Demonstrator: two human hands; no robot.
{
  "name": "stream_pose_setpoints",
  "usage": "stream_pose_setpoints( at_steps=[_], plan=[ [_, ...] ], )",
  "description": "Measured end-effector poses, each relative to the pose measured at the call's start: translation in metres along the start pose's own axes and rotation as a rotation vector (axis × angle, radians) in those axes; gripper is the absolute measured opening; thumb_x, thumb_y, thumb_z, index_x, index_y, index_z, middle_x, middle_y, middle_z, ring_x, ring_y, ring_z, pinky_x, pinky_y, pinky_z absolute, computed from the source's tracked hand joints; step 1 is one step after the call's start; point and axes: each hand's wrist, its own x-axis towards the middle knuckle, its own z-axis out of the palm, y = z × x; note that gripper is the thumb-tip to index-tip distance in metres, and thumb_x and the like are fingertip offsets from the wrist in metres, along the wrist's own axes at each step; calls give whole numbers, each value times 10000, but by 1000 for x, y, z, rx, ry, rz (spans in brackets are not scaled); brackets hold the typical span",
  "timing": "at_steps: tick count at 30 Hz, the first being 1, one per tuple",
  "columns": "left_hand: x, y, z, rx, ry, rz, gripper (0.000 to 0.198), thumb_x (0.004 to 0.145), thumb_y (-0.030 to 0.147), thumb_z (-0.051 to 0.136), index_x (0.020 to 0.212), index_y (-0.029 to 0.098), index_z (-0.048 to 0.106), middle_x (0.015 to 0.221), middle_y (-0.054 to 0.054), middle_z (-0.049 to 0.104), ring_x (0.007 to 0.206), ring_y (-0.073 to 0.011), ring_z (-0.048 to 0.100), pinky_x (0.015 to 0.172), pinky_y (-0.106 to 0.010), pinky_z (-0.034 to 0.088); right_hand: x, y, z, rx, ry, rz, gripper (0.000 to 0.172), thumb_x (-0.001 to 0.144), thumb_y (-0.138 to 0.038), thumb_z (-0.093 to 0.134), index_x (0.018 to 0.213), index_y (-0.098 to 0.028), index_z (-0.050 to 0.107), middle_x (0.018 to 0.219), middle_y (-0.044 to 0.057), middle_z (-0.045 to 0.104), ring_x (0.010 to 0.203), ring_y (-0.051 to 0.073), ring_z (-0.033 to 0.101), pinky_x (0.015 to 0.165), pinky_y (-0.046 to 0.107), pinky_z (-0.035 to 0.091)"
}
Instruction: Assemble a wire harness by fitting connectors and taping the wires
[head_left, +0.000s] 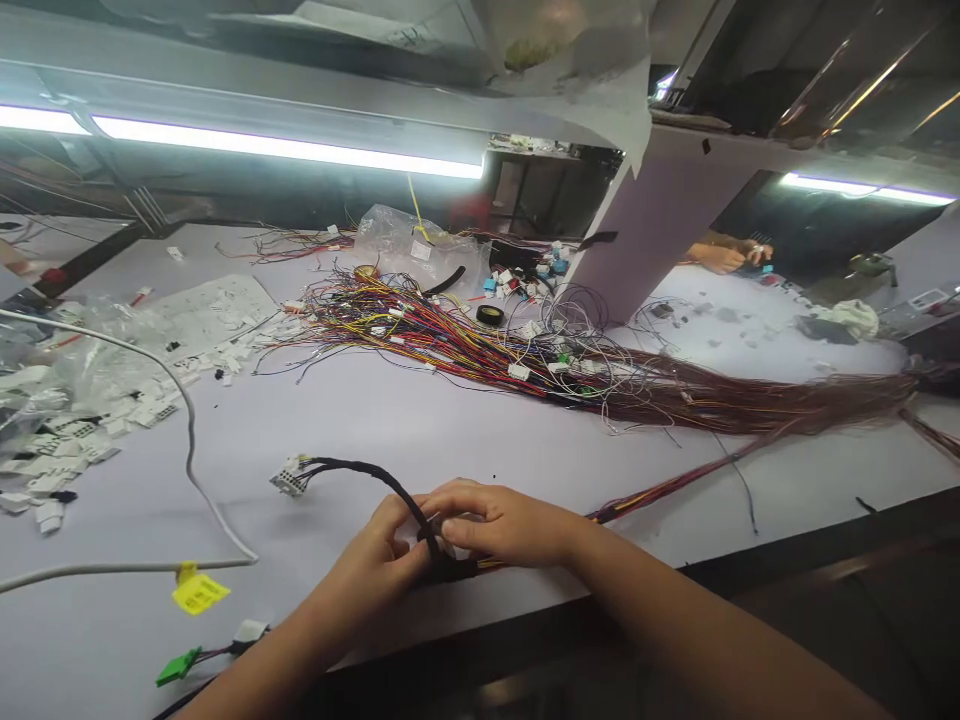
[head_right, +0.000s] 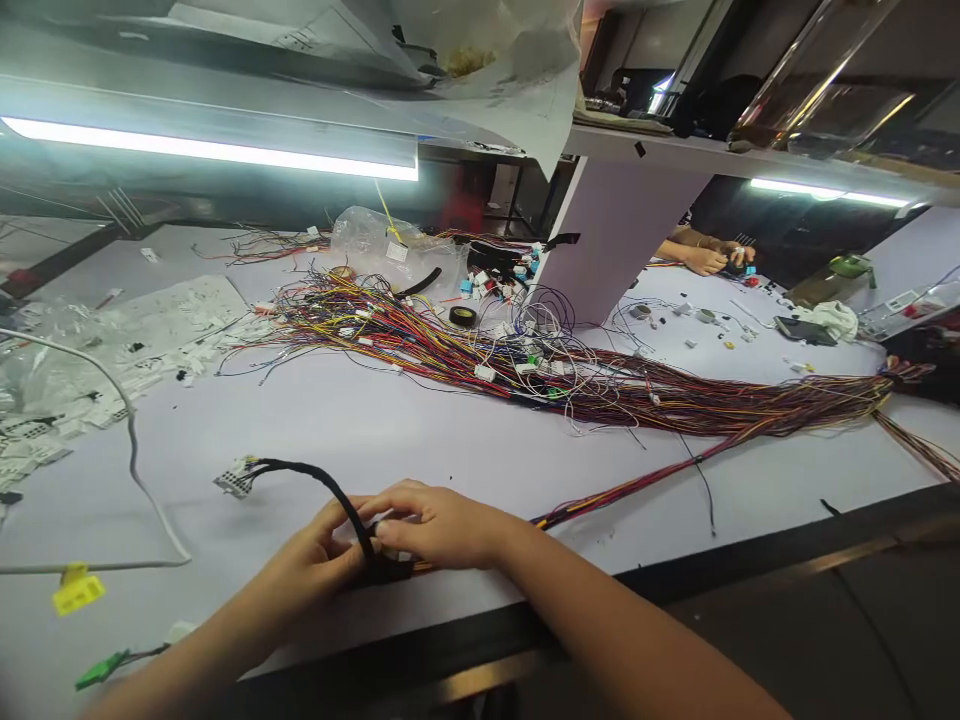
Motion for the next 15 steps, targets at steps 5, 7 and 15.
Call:
stream_pose_setpoints(
  at_steps=[5, 7, 15],
  plan=[
    [-4, 1, -3, 86, -135, 77, 382, 918, 432, 462, 1250, 283, 578, 1129, -68, 505, 863, -190, 583, 737, -311, 515, 9, 24, -14, 438, -78, 192, 346, 723, -267, 734, 954, -210, 484, 1018, 14, 600, 892, 143, 611, 674, 255, 497],
    [-11, 9, -6, 106, -157, 103, 345, 932, 392, 434, 1217, 293, 602, 1136, -68, 477, 937, -200, 568, 810, -336, 513, 13, 28, -11, 390, -98, 214, 312, 704, -237, 734, 879, -193, 479, 809, -29, 594, 701, 106, 587, 605, 228, 474],
    [-35, 13, -8, 220, -126, 184, 109, 747, 324, 684, 798, 228, 698, 1195, -56, 498, 894, -190, 598, 696, -278, 535, 12, 17, -4, 325, -194, 111, 487, 700, -113, 662, 1150, -253, 537, 1057, -5, 573, 717, 74, 595, 623, 207, 477]
  ],
)
